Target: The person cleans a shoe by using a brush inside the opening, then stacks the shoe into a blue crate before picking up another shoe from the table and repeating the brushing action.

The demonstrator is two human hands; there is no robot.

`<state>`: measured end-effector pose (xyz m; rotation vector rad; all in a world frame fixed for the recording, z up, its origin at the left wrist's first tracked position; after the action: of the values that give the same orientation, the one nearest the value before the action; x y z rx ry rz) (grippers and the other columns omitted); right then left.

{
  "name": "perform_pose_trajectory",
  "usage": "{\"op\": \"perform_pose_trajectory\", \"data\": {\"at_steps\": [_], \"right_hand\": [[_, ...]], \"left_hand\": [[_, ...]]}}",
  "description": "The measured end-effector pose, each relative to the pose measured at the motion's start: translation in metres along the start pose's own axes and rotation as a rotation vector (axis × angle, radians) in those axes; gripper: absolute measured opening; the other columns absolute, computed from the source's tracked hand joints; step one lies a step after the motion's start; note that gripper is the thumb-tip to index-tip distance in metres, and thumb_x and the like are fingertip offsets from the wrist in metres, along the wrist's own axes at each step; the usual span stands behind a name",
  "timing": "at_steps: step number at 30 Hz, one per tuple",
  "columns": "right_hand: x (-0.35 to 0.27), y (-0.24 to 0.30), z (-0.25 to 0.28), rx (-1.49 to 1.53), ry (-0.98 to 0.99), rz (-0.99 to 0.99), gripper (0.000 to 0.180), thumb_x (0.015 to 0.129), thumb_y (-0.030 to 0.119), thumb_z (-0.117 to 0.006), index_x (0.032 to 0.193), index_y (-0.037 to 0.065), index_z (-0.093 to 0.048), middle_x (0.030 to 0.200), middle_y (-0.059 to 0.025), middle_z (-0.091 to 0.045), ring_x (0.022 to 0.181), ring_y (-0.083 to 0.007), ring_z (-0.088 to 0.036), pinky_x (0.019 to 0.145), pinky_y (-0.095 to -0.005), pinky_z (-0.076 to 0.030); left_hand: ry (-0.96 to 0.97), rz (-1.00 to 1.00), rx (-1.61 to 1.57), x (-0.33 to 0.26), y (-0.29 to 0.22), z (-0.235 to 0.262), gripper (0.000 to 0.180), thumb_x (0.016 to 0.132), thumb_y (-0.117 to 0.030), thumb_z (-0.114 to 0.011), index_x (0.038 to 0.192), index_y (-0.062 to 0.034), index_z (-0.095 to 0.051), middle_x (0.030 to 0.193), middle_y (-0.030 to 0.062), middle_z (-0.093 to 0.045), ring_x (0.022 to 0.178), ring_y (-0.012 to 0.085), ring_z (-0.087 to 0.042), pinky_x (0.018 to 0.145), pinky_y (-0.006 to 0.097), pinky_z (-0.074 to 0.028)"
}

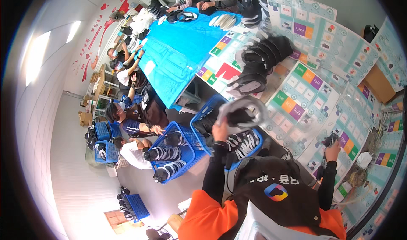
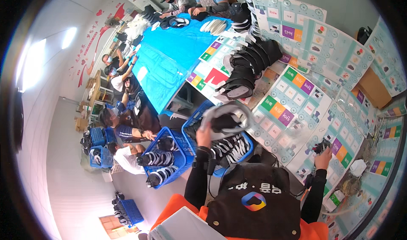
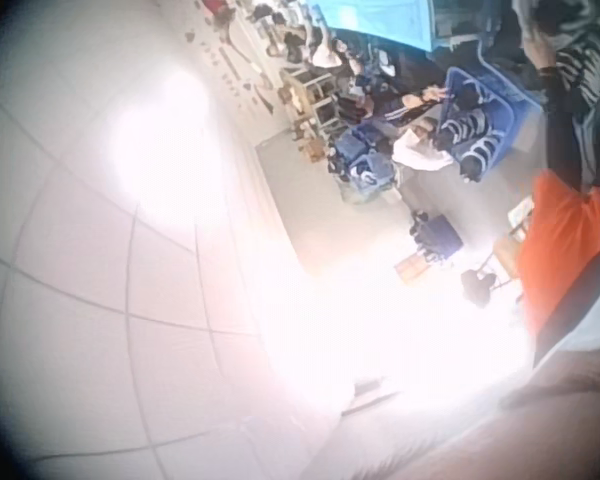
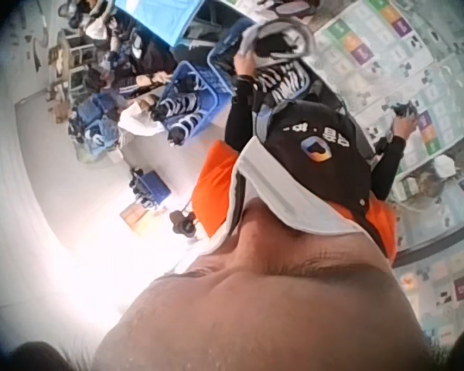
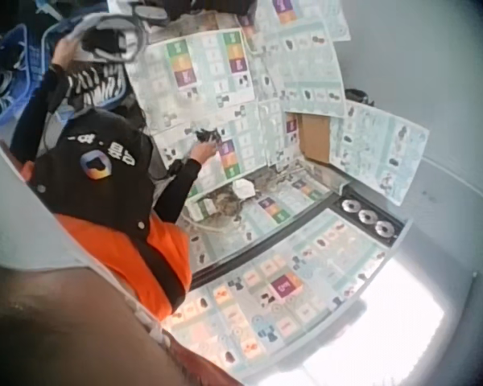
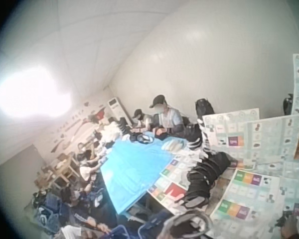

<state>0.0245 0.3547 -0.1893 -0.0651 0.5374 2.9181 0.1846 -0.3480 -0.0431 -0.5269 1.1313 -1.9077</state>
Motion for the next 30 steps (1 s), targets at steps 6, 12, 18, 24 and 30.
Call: {"op": "perform_pose_trajectory", "data": {"at_steps": [6,12,18,24,30], "right_hand": [[0.018,0.069,0.028,0.094,-0.007,0.202,0.033,0.078,0.0,-0.066,0.111,-0.001,-0.064,0.117,-0.0216,-0.061,0.115,-0.0416,-0.053,0.102,-0.0484,-0.044],[0.004,0.117,0.038,0.227,0.03,0.24,0.029,0.078,0.001,-0.066,0.107,0.002,-0.067,0.116,-0.0186,-0.063,0.115,-0.0391,-0.056,0.102,-0.0463,-0.043],[-0.023,0.176,0.071,0.298,0.188,0.193,0.021,0.082,0.001,-0.067,0.103,0.0,-0.067,0.107,-0.0173,-0.064,0.1,-0.0375,-0.061,0.085,-0.0416,-0.052],[-0.049,0.164,0.082,0.206,0.113,0.267,0.015,0.085,0.006,-0.069,0.099,0.001,-0.068,0.103,-0.0182,-0.066,0.105,-0.0398,-0.062,0.092,-0.0443,-0.05],[-0.061,0.206,0.084,0.24,0.195,0.295,0.02,0.085,0.005,-0.067,0.104,0.003,-0.068,0.101,-0.0171,-0.067,0.106,-0.0393,-0.061,0.094,-0.0446,-0.05]], "left_hand": [[-0.468,-0.108,-0.22,0.217,0.001,0.155,0.058,0.1,-0.041,-0.065,0.136,0.0041,-0.057,0.105,0.0191,-0.068,0.09,0.0254,-0.064,0.075,0.042,-0.053],[-0.212,-0.032,0.178,0.319,0.027,0.063,0.075,0.084,-0.034,-0.078,0.142,0.0017,-0.046,0.099,0.0154,-0.072,0.083,0.0335,-0.069,0.089,0.046,-0.053],[0.262,-0.456,0.483,0.129,0.004,-0.103,0.078,0.079,-0.019,-0.082,0.145,-0.0023,-0.045,0.137,0.0256,-0.055,0.129,0.044,-0.051,0.105,0.05,-0.044],[0.08,-0.77,0.626,0.111,-0.075,-0.147,0.085,0.079,-0.016,-0.079,0.154,-0.0097,-0.037,0.153,0.0202,-0.04,0.138,0.0396,-0.042,0.11,0.051,-0.039],[0.338,-0.754,0.831,0.191,-0.043,-0.174,0.041,0.083,-0.023,-0.076,0.118,-0.0104,-0.057,0.115,0.0165,-0.059,0.101,0.0385,-0.065,0.08,0.051,-0.056]]}}
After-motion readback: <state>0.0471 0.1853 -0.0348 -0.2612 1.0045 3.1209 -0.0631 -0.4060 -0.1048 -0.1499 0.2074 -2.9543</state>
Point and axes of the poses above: each hand's wrist, its own x-axis towards the middle knuckle, its own z-axis out of the back of the hand, y = z × x, the point moved 8 cm from there along x, towards the middle knuckle
